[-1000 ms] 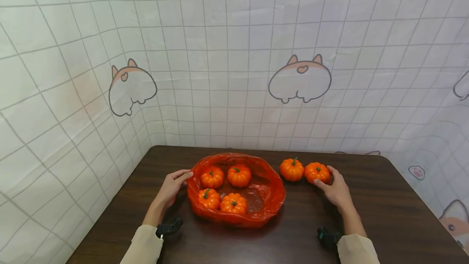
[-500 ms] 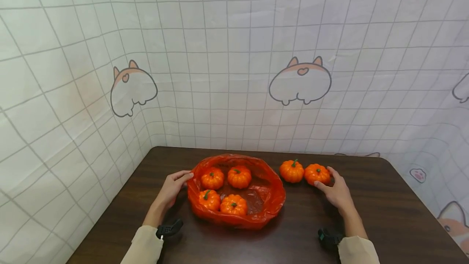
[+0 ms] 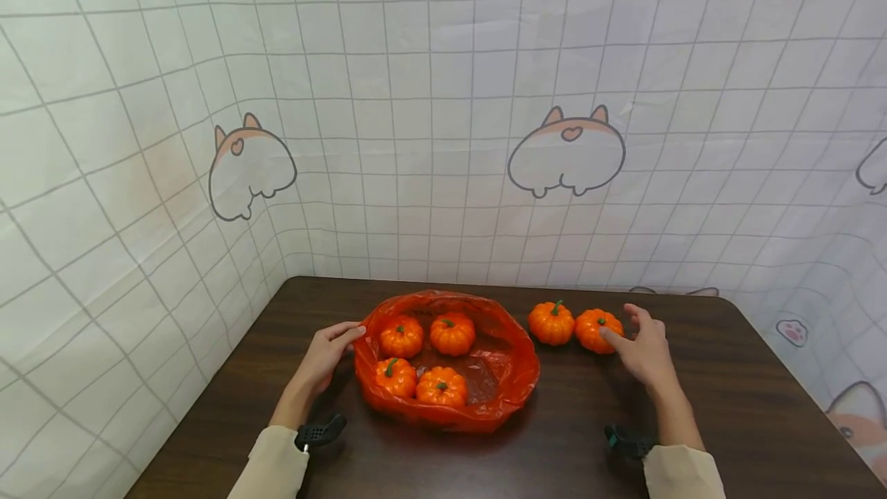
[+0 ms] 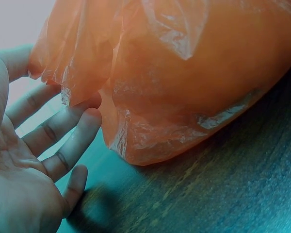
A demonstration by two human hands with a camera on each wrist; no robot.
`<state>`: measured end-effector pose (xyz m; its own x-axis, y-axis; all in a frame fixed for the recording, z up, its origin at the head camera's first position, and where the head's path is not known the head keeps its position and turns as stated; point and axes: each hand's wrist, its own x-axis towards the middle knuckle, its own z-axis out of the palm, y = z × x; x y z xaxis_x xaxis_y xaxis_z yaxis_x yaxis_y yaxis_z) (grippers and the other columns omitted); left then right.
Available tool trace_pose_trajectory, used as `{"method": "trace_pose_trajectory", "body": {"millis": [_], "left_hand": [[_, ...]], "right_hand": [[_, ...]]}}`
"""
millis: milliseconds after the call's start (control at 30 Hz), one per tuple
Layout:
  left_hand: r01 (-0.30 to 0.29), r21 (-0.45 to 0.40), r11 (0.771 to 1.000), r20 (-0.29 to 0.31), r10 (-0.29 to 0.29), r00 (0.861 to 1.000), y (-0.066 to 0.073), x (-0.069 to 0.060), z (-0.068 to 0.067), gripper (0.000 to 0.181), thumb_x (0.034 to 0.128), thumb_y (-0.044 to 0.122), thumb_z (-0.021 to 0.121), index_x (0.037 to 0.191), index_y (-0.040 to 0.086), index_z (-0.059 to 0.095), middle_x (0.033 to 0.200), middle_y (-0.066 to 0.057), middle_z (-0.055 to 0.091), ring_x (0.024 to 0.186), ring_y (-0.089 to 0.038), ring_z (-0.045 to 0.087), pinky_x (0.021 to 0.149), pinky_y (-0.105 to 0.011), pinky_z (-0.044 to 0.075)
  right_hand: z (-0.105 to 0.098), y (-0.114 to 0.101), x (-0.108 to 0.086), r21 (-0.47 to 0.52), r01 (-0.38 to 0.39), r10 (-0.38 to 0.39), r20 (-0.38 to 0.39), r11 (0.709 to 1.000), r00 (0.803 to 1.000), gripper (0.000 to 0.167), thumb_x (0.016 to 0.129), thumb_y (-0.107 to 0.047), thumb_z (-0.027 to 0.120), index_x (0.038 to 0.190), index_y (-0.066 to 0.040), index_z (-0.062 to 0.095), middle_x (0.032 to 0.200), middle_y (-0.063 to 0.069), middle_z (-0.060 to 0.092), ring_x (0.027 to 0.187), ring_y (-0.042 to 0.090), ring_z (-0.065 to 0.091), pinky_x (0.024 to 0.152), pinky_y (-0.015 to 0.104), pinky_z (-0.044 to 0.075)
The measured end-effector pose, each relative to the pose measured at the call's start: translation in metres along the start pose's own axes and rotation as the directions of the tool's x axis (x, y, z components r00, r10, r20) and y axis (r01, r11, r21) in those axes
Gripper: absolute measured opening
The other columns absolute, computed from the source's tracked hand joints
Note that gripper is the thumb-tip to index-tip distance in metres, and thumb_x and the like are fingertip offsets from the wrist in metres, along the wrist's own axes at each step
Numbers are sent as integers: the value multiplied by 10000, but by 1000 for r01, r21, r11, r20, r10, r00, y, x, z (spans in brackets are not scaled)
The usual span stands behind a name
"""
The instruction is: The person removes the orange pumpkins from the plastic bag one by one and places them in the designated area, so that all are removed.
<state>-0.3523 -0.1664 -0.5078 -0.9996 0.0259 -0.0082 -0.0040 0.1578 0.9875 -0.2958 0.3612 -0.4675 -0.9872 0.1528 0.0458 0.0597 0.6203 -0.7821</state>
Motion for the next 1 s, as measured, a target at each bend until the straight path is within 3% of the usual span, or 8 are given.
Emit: {"method": "trace_pose_trajectory", "body": {"millis": [133,233,367,567,633,833,1000], "left_hand": [[10,5,1000,-4,-10,1000,-2,1,1,364,1006,292,657,1269,45,704,1254,-121,689,931,-179,630,1013,-484,494],[13,1,1000,-3,-13,1000,-1,0,1,362,1006,294,658,1268,48,706,1253,-119,690,926,-180,631,1001,-466,504],[6,-6,1000,-2,-6,1000,1,-2,1,361,1002,309,664,1258,59,714,1240,-106,695,920,-178,635,961,-410,526],[-8,-2,1000,-7,8,1000,4,-5,0,364,997,317,668,1246,57,720,1230,-106,696,933,-186,629,940,-364,516],[-9,4,1000,-9,9,1000,4,-4,0,364,997,316,667,1245,55,719,1230,-106,697,937,-182,627,941,-360,511],[-7,1,1000,-9,7,1000,3,-4,1,355,996,306,670,1240,54,722,1211,-100,706,927,-175,632,921,-341,509],[-13,-4,1000,-6,13,1000,4,-4,1,353,996,302,671,1241,54,722,1205,-96,709,928,-174,637,940,-370,522]], "right_hand": [[0,-22,-7,-20,50,-51,-79,999,996,770,1024,-420,593,1571,18,274,1511,385,295,1303,571,440,944,644,482],[1,-41,-13,-13,108,-109,-90,994,990,716,1027,-412,595,1547,3,333,1481,335,412,1288,532,485,937,635,487],[7,-67,-19,16,191,-191,-45,981,981,655,1033,-402,593,1531,-31,383,1421,268,535,1266,468,526,944,597,487],[30,-91,-24,59,334,-335,13,941,942,514,1027,-299,628,1466,-75,483,1308,208,626,1173,373,615,865,310,532],[40,-97,-26,104,367,-373,41,924,927,484,1020,-271,643,1446,-89,504,1287,199,633,1160,360,628,851,264,538],[70,-110,-33,241,391,-431,141,888,892,457,989,-236,691,1397,-98,537,1255,213,609,1122,350,632,817,304,586],[91,-115,-38,231,410,-455,192,882,870,455,963,-245,726,1371,-128,560,1250,180,628,1094,291,639,831,297,564]]}}
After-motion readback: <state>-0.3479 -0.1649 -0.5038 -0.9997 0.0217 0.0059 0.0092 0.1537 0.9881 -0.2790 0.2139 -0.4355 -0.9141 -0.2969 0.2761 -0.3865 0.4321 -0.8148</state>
